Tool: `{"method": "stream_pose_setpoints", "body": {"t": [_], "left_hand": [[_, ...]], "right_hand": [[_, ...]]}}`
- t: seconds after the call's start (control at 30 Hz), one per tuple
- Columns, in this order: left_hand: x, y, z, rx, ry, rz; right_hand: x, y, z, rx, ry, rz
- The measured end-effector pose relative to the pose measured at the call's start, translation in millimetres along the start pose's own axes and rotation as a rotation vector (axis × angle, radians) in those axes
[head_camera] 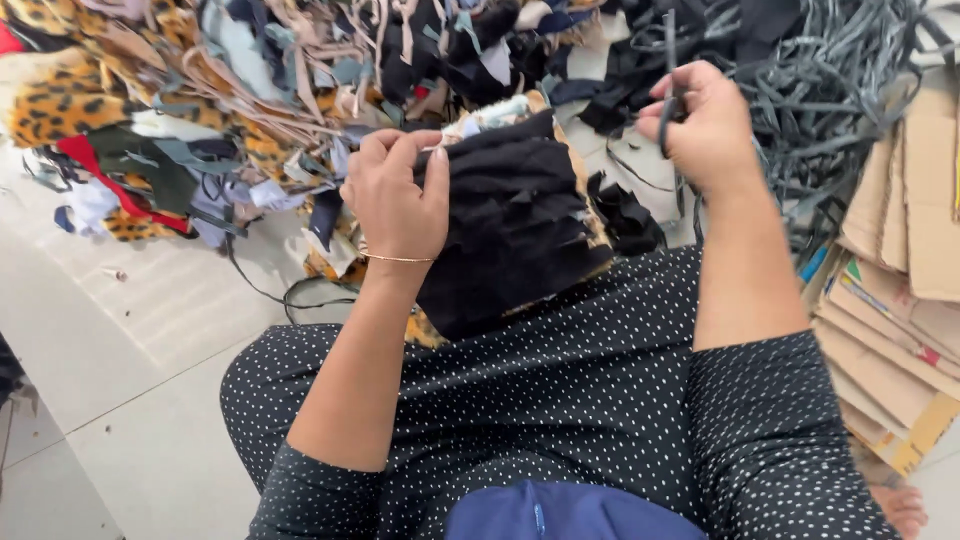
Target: The person sits on the floor and uses scissors to cut a piece of black fabric into thin strips. After cutting, the person places a cardboard box on their lap and ties the cut fabric strips around the box to secure it.
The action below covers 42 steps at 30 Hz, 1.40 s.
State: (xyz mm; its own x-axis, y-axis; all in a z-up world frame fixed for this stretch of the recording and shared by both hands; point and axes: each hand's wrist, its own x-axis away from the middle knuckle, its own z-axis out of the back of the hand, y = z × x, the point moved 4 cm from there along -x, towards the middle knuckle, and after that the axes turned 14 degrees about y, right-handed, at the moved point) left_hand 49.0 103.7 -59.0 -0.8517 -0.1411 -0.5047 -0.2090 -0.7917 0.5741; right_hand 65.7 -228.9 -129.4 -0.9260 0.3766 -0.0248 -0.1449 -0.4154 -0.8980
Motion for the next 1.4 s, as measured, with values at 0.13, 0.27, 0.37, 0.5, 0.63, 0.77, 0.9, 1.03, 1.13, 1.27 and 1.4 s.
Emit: {"method": "stream_pose_setpoints", "body": {"t": [0.13, 0.27, 0.37, 0.5, 0.63, 0.77, 0.9, 1.03, 1.13, 1.27, 1.4], "left_hand": [[0, 39, 5, 0.139, 0.029, -0.082], [23, 65, -14, 0.19, -0.068, -0.051], [31, 78, -17, 0.196, -0.118, -0.057], [38, 81, -14, 0.228, -0.167, -0.036], [37, 81, -10, 0.33, -0.219, 0.06], [31, 100, -6, 0.493, -0.305, 0.167], [30, 126, -3, 0.592, -0.333, 0.133], [34, 142, -8, 0.55, -0.286, 0.052], [38, 144, -13, 0.59, -0.213, 0.07], [37, 127, -21, 1.001, -0.482, 0.554], [18, 96, -15, 0.925, -0.689, 0.863]], "right_hand": [[-12, 103, 12, 0.226, -0.098, -0.06], [9, 61, -28, 0.212, -0.259, -0.181], [8, 57, -46, 0.694, -0.343, 0.056], [4, 69, -42, 0.683, -0.376, 0.061], [8, 17, 4, 0.037, -0.285, -0.191], [35, -66, 55, -0.341, -0.078, -0.175], [61, -119, 80, -0.587, 0.053, -0.019], [82, -149, 72, -0.636, 0.073, -0.005], [84, -143, 58, -0.736, 0.09, -0.045], [77, -128, 56, -0.75, 0.184, -0.03], [74, -112, 60, -0.512, 0.171, 0.067]]}}
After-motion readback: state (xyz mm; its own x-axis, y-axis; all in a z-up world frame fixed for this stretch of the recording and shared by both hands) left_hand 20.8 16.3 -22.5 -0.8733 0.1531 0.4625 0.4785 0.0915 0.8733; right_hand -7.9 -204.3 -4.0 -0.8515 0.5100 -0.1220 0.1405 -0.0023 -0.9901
